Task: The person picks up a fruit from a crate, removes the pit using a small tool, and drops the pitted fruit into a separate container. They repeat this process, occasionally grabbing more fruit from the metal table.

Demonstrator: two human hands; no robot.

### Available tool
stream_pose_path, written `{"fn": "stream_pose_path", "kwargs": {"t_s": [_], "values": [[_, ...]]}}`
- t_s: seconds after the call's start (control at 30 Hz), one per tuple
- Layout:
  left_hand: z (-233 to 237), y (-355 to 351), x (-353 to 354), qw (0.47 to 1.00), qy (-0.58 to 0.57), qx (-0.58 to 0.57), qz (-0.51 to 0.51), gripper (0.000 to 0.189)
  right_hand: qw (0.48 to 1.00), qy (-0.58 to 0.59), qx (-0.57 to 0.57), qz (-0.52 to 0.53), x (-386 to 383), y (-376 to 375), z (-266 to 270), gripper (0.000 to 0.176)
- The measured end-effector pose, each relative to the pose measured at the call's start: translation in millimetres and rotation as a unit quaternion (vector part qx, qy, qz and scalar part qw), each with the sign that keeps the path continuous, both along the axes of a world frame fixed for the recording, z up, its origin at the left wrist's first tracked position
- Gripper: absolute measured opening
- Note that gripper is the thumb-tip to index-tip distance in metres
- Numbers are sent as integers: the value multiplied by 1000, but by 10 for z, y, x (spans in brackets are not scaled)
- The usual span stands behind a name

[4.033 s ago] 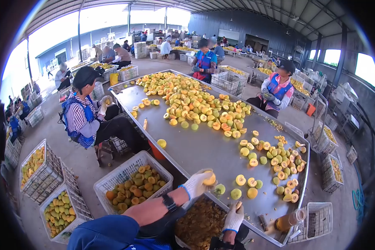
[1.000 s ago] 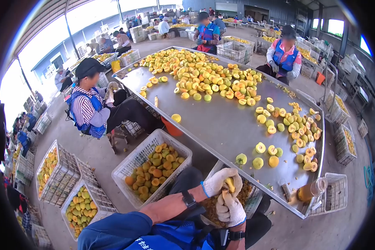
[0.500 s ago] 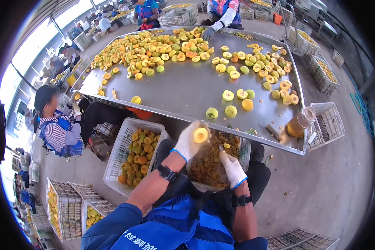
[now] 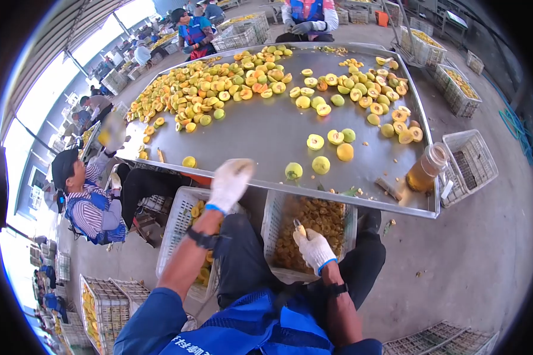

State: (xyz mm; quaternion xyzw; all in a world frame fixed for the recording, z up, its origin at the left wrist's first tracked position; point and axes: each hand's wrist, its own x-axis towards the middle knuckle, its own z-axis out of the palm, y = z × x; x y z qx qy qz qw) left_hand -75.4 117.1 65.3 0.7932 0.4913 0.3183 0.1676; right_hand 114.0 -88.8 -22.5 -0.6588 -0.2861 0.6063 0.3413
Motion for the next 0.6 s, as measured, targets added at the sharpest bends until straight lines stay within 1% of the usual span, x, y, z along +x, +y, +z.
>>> {"fn": "stream_pose_path", "kwargs": {"t_s": [0.03, 0.07, 0.13, 0.2, 0.27, 0.3, 0.33, 0.37, 0.4, 0.47, 0.5, 0.53, 0.57, 0.6], "values": [[-14, 28, 261, 998, 54, 2, -23, 33, 1000, 10, 0, -8, -9, -9, -31, 29], [-138, 149, 495, 994, 99, -18, -46, 36, 1000, 17, 2, -14, -13, -10, -61, 28], [-476, 351, 930, 987, 144, -54, -53, 41, 998, 40, -15, -46, 12, -51, -53, 25], [-410, 313, 1245, 973, 180, -138, -25, 48, 994, 75, -27, -80, 72, -82, -85, 23], [-718, 381, 1389, 965, 238, -109, -27, 55, 991, 85, -10, -100, 111, -110, -108, 22], [-800, 402, 1416, 962, 254, -94, -30, 54, 989, 89, -19, -114, 119, -95, -107, 20], [-901, 420, 1434, 958, 273, -81, -37, 54, 991, 85, -17, -107, 130, -86, -98, 20], [-1003, 452, 1439, 963, 262, -54, -38, 50, 989, 91, -7, -114, 132, -97, -93, 20], [-1011, 503, 1421, 963, 262, -55, -34, 50, 988, 99, 1, -123, 124, -113, -99, 19], [-1008, 645, 1343, 965, 198, -156, -75, 42, 988, 104, 8, -114, 130, -108, -153, 19], [-944, 629, 1262, 965, 199, -157, -73, 42, 986, 113, 36, -118, 125, -98, -147, 19], [-811, 557, 1132, 943, -80, -311, -82, 38, 983, 122, 64, -125, 117, -86, -135, 20], [-663, 459, 994, 825, -349, -436, -84, 35, 979, 132, 84, -128, 109, -83, -51, 21], [-500, 356, 841, 745, -445, -485, -108, 32, 975, 139, 121, -122, 112, -80, -1, 27]]}}
